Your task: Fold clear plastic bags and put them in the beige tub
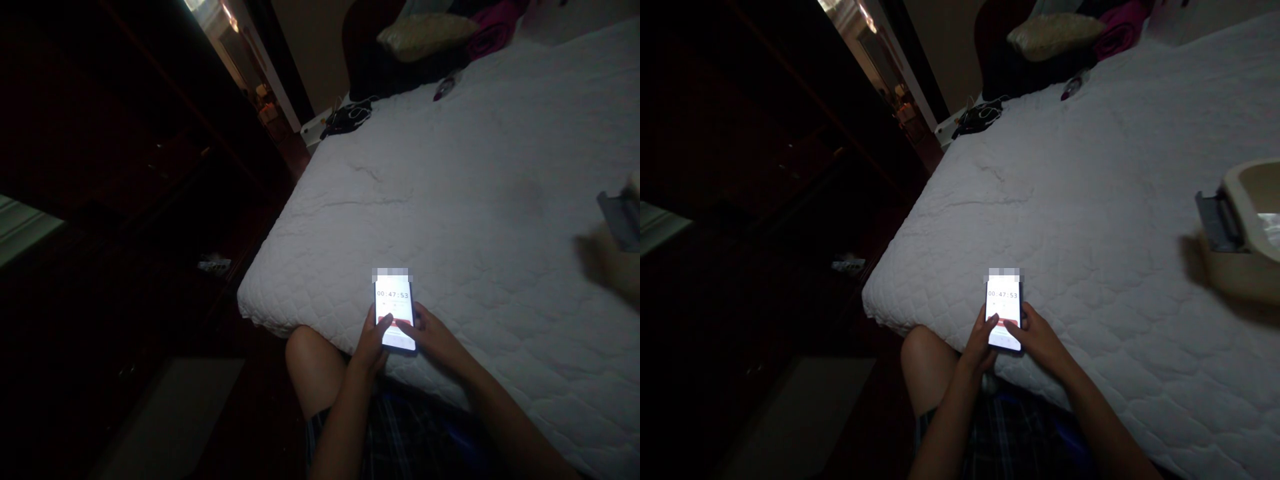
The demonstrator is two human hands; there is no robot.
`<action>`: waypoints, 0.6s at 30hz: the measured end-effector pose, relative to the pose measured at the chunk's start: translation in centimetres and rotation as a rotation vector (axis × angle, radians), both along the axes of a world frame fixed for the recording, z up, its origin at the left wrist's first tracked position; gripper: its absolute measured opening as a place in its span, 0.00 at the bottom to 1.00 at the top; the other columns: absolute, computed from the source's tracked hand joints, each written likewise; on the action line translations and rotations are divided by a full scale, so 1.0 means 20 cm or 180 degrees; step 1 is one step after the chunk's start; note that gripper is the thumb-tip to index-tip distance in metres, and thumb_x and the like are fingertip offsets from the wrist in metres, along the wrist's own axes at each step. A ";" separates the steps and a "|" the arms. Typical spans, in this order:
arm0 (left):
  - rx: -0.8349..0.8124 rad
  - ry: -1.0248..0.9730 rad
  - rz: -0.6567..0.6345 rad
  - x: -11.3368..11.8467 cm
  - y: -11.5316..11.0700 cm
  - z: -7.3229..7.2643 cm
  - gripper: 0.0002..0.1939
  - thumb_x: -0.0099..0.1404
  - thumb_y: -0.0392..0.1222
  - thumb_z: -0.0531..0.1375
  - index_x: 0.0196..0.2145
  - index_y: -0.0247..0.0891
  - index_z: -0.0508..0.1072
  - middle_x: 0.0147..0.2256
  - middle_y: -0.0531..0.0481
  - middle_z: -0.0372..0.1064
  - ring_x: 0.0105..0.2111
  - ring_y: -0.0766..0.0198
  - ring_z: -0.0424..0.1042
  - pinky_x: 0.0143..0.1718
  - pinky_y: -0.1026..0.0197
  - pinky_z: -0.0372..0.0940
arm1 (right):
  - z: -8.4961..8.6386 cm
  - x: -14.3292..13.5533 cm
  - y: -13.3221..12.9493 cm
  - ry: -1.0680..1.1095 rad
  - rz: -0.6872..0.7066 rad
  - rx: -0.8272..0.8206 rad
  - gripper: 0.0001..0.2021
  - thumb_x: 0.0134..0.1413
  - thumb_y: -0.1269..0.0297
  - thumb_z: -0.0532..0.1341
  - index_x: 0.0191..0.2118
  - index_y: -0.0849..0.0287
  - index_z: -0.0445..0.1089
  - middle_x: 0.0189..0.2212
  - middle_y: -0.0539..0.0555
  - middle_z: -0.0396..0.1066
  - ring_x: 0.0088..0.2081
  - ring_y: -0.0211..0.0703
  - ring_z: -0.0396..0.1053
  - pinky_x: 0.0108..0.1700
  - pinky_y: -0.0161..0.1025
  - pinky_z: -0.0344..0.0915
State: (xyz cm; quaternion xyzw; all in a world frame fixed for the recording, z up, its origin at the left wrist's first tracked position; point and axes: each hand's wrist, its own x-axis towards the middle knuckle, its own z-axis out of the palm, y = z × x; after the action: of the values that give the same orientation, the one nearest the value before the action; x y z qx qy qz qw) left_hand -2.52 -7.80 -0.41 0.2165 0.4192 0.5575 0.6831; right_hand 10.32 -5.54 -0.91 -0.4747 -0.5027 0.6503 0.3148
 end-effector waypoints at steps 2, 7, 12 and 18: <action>-0.0003 0.0009 0.0012 0.00 0.00 0.00 0.26 0.52 0.43 0.66 0.48 0.35 0.65 0.42 0.43 0.72 0.41 0.57 0.72 0.45 0.56 0.63 | 0.00 0.00 0.00 0.0013 0.0005 0.0017 0.23 0.51 0.54 0.58 0.50 0.59 0.58 0.40 0.61 0.73 0.34 0.49 0.74 0.35 0.44 0.71; -0.0058 0.0029 0.0033 0.00 0.00 0.01 0.28 0.51 0.44 0.66 0.48 0.35 0.65 0.43 0.42 0.71 0.41 0.55 0.72 0.45 0.55 0.63 | 0.01 0.00 0.00 -0.0076 -0.0038 0.0027 0.23 0.50 0.55 0.59 0.50 0.59 0.59 0.39 0.61 0.74 0.35 0.50 0.74 0.36 0.46 0.70; -0.0037 -0.0045 -0.0018 0.00 0.00 0.00 0.27 0.50 0.40 0.65 0.48 0.34 0.65 0.41 0.42 0.72 0.41 0.54 0.72 0.45 0.55 0.63 | 0.06 0.00 0.00 -0.0121 -0.0050 -0.0023 0.23 0.48 0.54 0.59 0.49 0.60 0.61 0.40 0.61 0.74 0.34 0.49 0.74 0.34 0.44 0.70; -0.0050 -0.0353 0.0042 0.00 0.01 0.00 0.26 0.52 0.42 0.63 0.49 0.34 0.65 0.44 0.43 0.71 0.44 0.54 0.71 0.48 0.54 0.62 | 0.09 0.00 0.00 -0.0079 -0.0074 -0.0074 0.22 0.53 0.49 0.54 0.47 0.60 0.62 0.31 0.56 0.75 0.32 0.48 0.74 0.32 0.43 0.69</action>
State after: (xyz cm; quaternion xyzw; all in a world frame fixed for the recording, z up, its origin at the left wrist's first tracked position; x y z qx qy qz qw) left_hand -2.53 -7.57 -0.43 0.1771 0.3864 0.5698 0.7033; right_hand 10.37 -5.62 0.92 -0.4921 -0.4934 0.6465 0.3106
